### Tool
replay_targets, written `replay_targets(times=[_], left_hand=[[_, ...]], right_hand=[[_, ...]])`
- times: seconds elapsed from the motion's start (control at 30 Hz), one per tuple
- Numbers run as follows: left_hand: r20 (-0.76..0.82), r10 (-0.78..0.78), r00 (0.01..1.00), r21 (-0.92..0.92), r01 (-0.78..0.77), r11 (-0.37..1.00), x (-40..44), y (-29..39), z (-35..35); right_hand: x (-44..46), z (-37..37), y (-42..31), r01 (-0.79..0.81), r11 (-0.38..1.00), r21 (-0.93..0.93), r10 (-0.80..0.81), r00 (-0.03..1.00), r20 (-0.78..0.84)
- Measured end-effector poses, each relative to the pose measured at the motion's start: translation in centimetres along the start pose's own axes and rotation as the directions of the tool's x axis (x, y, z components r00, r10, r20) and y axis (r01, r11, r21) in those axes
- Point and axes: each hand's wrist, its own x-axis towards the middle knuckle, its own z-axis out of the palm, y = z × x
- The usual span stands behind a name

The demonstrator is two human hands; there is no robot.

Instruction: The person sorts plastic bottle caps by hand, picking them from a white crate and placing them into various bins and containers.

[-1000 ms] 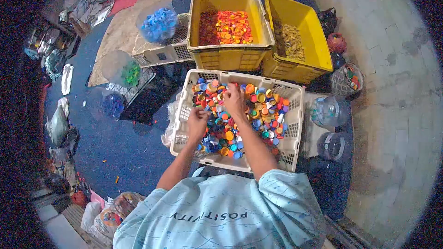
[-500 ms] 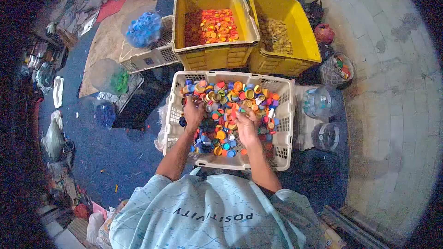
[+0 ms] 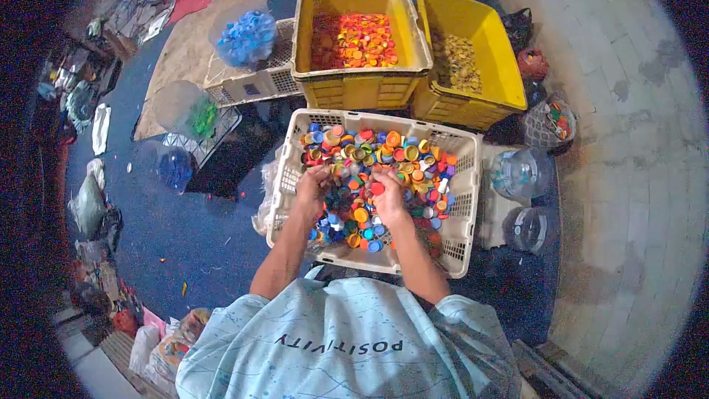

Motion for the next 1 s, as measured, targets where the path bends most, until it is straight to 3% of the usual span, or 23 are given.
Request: replay_targets(times=[0.07,0.13,0.17,0.27,0.3,0.33,0.37,0.43,0.53,0.7,0.83,0.93,1.0], left_hand=[[0.023,-0.090,0.996,-0.033,0.090,0.995,-0.7,-0.5,-0.5],[0.021,-0.145,0.989,-0.082,0.146,0.986,-3.1,0.5,0.3],[0.023,-0.174,0.985,-0.106,0.175,0.979,-4.6,1.2,0.9],[0.108,-0.138,0.985,-0.152,0.153,0.976,-5.5,0.7,-0.1],[0.133,-0.121,0.984,-0.190,0.145,0.971,-5.7,0.6,-0.1],[0.157,-0.102,0.982,-0.227,0.136,0.964,-6.2,0.9,0.3],[0.036,-0.181,0.983,-0.196,0.185,0.963,-6.7,1.2,0.7],[0.029,-0.175,0.984,-0.231,0.177,0.957,-6.6,1.1,0.6],[0.040,-0.141,0.989,-0.282,0.146,0.948,-6.1,0.9,-0.3],[-0.004,-0.043,0.999,-0.476,0.036,0.879,-7.4,2.6,-1.2],[-0.024,0.002,1.000,-0.578,-0.016,0.816,-8.7,2.8,-2.6],[-0.025,0.015,1.000,-0.607,-0.027,0.794,-9.4,3.2,-2.5],[-0.017,-0.011,1.000,-0.579,-0.001,0.815,-9.5,3.1,-3.1]], right_hand=[[0.4,0.8,0.3,0.023,0.976,-0.218,-0.023,1.000,0.006],[0.8,1.9,1.4,0.100,0.867,-0.488,-0.105,0.994,0.018],[1.3,1.7,2.5,0.303,0.780,-0.547,-0.215,0.952,0.220],[-1.1,5.6,0.7,0.529,0.212,-0.822,-0.249,0.842,0.478],[0.0,4.7,1.9,0.589,0.129,-0.798,-0.287,0.792,0.539],[0.4,4.4,2.5,0.565,0.169,-0.808,-0.281,0.813,0.510],[0.7,4.1,3.0,0.539,0.209,-0.816,-0.272,0.833,0.481],[0.7,4.6,3.2,0.539,0.266,-0.800,-0.294,0.835,0.465],[-1.2,5.5,1.3,0.365,0.386,-0.847,-0.136,0.931,0.339],[1.2,2.2,2.5,0.559,0.256,-0.788,-0.282,0.823,0.493],[3.3,4.2,4.8,0.351,0.267,-0.897,-0.217,0.929,0.299],[5.2,5.6,7.0,0.444,0.147,-0.884,-0.325,0.866,0.381],[6.1,6.6,8.0,0.409,0.128,-0.903,-0.345,0.873,0.346]])
